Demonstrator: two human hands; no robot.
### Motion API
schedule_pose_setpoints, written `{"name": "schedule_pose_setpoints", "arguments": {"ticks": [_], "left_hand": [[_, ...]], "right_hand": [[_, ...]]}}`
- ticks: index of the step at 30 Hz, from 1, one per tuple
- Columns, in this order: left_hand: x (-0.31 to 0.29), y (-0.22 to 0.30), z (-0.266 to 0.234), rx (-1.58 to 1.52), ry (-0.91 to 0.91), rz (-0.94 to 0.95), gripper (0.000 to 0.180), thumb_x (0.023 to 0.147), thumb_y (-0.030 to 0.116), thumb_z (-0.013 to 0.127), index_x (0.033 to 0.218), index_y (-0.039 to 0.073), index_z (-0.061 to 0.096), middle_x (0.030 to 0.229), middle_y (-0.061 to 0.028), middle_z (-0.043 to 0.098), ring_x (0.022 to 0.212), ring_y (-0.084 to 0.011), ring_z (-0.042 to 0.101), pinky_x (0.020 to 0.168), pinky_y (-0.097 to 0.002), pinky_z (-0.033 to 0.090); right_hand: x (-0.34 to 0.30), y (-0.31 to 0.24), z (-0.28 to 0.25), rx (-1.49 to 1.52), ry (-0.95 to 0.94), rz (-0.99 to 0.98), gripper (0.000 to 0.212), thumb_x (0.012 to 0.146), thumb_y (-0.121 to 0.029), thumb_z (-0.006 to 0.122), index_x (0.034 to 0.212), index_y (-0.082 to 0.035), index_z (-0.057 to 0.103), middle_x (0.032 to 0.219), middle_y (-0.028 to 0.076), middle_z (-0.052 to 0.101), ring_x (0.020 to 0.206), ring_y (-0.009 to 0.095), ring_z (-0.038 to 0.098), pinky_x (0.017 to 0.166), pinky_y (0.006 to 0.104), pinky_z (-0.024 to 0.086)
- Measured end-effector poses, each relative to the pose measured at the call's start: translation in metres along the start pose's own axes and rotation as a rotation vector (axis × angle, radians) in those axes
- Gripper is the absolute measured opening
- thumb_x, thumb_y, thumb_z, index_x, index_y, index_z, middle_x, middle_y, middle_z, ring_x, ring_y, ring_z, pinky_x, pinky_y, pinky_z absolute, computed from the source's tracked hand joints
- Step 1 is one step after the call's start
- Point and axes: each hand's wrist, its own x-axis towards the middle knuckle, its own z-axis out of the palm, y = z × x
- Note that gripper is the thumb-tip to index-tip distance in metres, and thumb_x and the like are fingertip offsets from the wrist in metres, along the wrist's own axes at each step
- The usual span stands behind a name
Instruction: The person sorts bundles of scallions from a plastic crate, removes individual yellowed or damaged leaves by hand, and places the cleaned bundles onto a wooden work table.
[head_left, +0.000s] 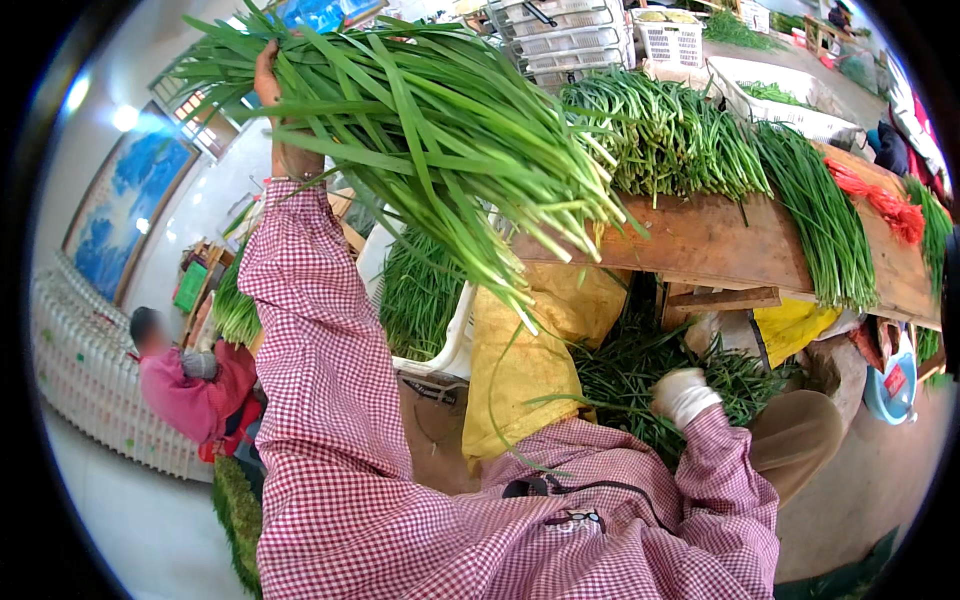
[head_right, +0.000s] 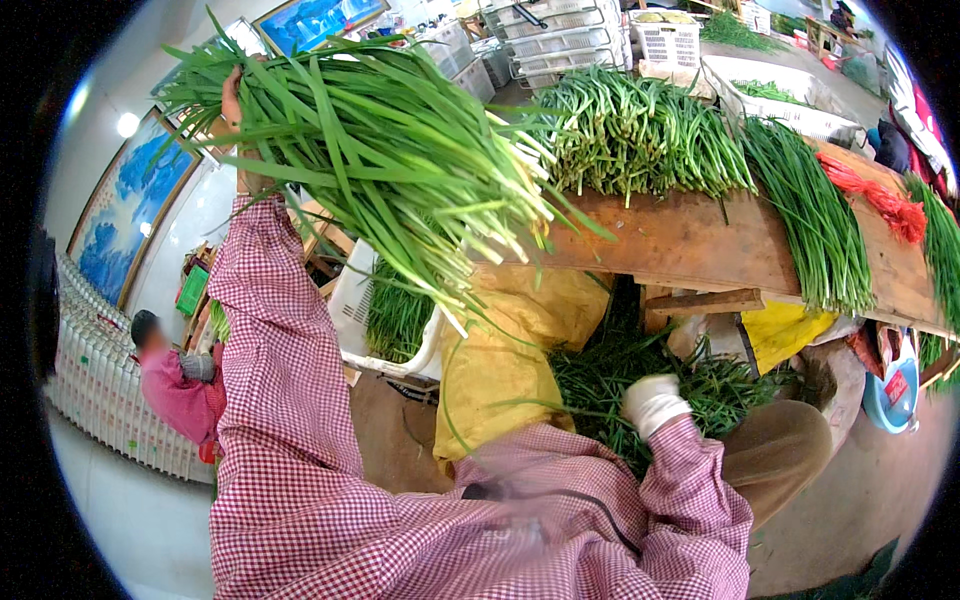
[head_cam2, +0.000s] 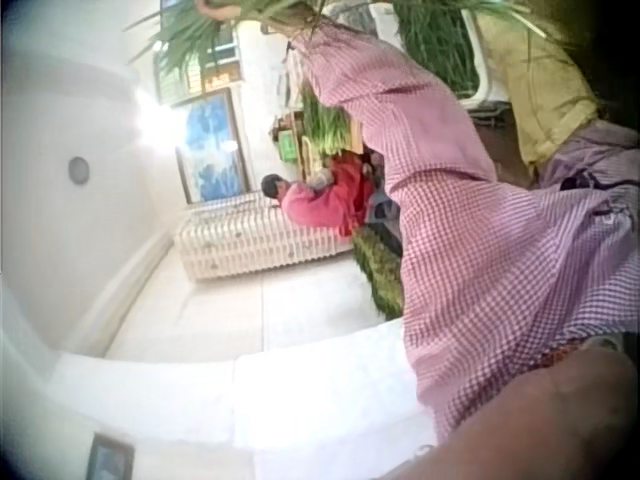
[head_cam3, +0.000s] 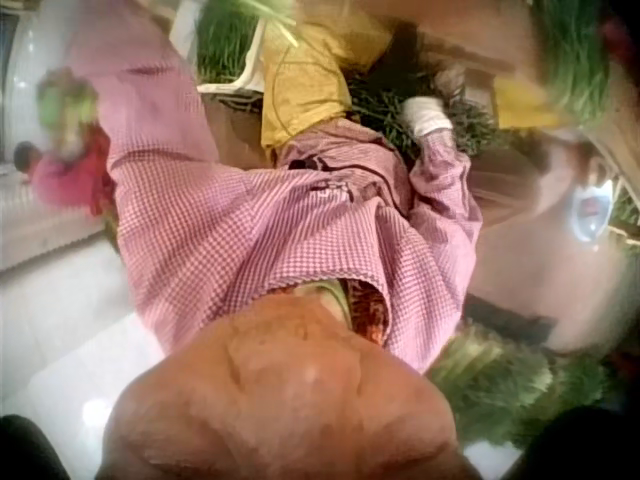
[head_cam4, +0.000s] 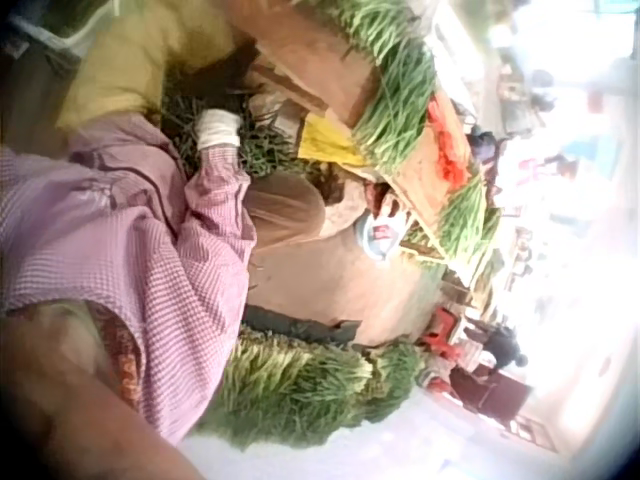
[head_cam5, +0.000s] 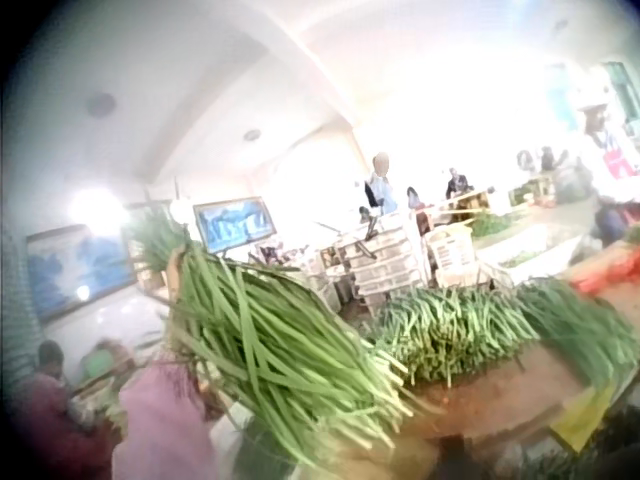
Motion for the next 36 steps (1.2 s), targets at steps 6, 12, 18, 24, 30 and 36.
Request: {"name": "schedule_pose_setpoints", "arguments": {"ticks": [6, 12, 18, 24, 30, 36], "left_hand": [[0.006, -0.002, -0.015, -0.226, -0.231, -0.031, 0.031, 0.082, 0.023, 0.045, 0.096, -0.004, 0.051, 0.084, -0.0102, 0.056, 0.083, -0.0212, 0.053, 0.077, -0.0324, 0.045], [-0.013, -0.025, 0.031, -0.137, -0.059, 0.047, 0.023, 0.083, 0.02, 0.038, 0.091, 0.0, 0.043, 0.087, -0.0063, 0.044, 0.085, -0.0159, 0.046, 0.083, -0.0326, 0.039], [-0.013, -0.007, 0.008, -0.518, -0.535, -0.111, 0.027, 0.08, 0.021, 0.045, 0.095, -0.001, 0.044, 0.087, -0.0094, 0.049, 0.086, -0.0186, 0.048, 0.077, -0.0305, 0.042], [-0.027, -0.034, 0.023, -0.438, -0.35, -0.079, 0.03, 0.082, 0.025, 0.041, 0.095, -0.002, 0.047, 0.087, -0.0102, 0.052, 0.082, -0.0198, 0.051, 0.074, -0.0306, 0.044], [-0.028, -0.03, 0.016, -0.241, -0.264, -0.041, 0.035, 0.083, 0.026, 0.04, 0.099, -0.004, 0.049, 0.087, -0.0112, 0.056, 0.079, -0.0197, 0.054, 0.073, -0.0305, 0.046], [-0.026, -0.046, 0.001, -0.061, -0.033, 0.06, 0.034, 0.084, 0.021, 0.036, 0.098, -0.005, 0.052, 0.085, -0.0127, 0.058, 0.073, -0.0202, 0.056, 0.066, -0.0293, 0.049]], "right_hand": [[0.006, -0.016, -0.12, 1.151, 0.588, -0.167, 0.052, 0.082, -0.041, 0.05, 0.116, -0.001, 0.048, 0.115, 0.01, 0.052, 0.105, 0.017, 0.047, 0.093, 0.0253, 0.033], [-0.002, -0.078, -0.157, 1.881, 0.687, -0.354, 0.082, 0.072, -0.071, 0.034, 0.127, -0.009, 0.033, 0.119, 0.015, 0.046, 0.107, 0.026, 0.046, 0.088, 0.0381, 0.039], [-0.012, -0.101, -0.15, 1.83, 0.81, -0.546, 0.082, 0.07, -0.072, 0.036, 0.121, -0.008, 0.039, 0.105, 0.01, 0.055, 0.085, 0.019, 0.057, 0.078, 0.037, 0.048], [-0.007, -0.084, -0.155, 2.015, 0.719, -0.625, 0.059, 0.075, -0.042, 0.058, 0.121, -0.008, 0.042, 0.102, 0.007, 0.057, 0.087, 0.013, 0.056, 0.062, 0.0233, 0.048], [-0.021, -0.103, -0.174, 2.141, 0.488, -0.822, 0.054, 0.082, -0.037, 0.051, 0.125, -0.008, 0.038, 0.113, 0.009, 0.051, 0.095, 0.018, 0.053, 0.082, 0.0296, 0.044], [-0.032, -0.072, -0.137, 1.718, -0.132, -0.997, 0.026, 0.074, -0.026, 0.064, 0.083, -0.003, 0.059, 0.075, 0.006, 0.061, 0.068, 0.015, 0.057, 0.061, 0.0273, 0.045]]}}
